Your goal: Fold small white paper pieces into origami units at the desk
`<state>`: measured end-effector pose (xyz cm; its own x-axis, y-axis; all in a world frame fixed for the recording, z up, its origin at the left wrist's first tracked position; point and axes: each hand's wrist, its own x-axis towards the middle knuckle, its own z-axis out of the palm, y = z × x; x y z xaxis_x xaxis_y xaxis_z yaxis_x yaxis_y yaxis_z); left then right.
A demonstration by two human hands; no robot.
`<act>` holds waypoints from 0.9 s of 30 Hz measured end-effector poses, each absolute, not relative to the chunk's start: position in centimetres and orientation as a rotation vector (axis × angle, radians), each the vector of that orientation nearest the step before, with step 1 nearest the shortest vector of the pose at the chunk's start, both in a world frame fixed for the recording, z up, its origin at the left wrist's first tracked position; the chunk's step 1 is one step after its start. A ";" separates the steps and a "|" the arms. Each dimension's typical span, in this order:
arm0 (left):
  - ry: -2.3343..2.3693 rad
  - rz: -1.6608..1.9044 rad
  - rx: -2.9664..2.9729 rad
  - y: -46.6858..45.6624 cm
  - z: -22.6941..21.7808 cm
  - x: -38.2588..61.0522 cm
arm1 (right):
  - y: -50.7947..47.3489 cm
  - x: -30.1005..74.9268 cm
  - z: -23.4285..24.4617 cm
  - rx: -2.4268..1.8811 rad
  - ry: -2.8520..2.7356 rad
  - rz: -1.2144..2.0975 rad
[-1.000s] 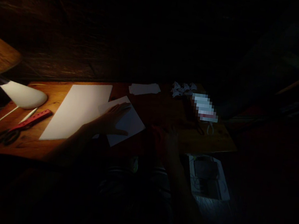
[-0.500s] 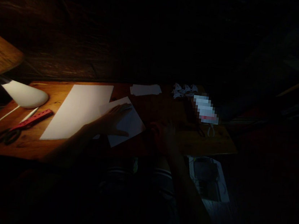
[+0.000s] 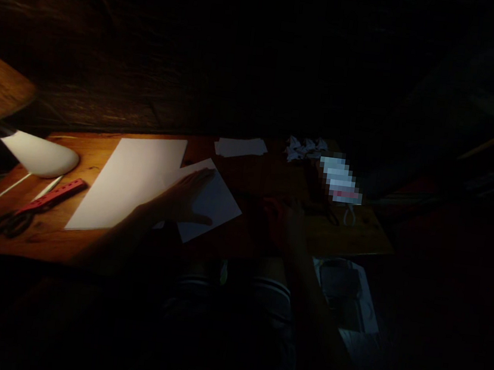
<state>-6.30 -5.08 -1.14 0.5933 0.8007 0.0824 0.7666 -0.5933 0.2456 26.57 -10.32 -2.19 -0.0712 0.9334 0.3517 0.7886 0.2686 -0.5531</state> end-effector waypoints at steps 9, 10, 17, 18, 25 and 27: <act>1.412 0.286 2.643 -4.9 -1.7 -6.6 | -9.1 24.1 -0.9 -1.435 -2.023 0.434; 1.409 0.286 2.646 -4.9 -1.7 -6.6 | -8.9 23.8 -0.7 -1.424 -2.040 0.445; 1.401 0.318 2.646 -4.9 -1.7 -6.4 | -7.3 22.7 0.1 -1.379 -2.123 0.480; 1.401 0.323 2.642 -4.9 -1.7 -6.4 | -7.1 22.6 0.2 -1.376 -2.131 0.486; 1.377 0.329 2.645 -5.2 -0.9 -6.3 | -6.1 22.2 0.4 -1.339 -2.169 0.503; 1.356 0.312 2.640 -5.4 -0.5 -6.3 | -5.7 22.3 0.1 -1.395 -2.137 0.487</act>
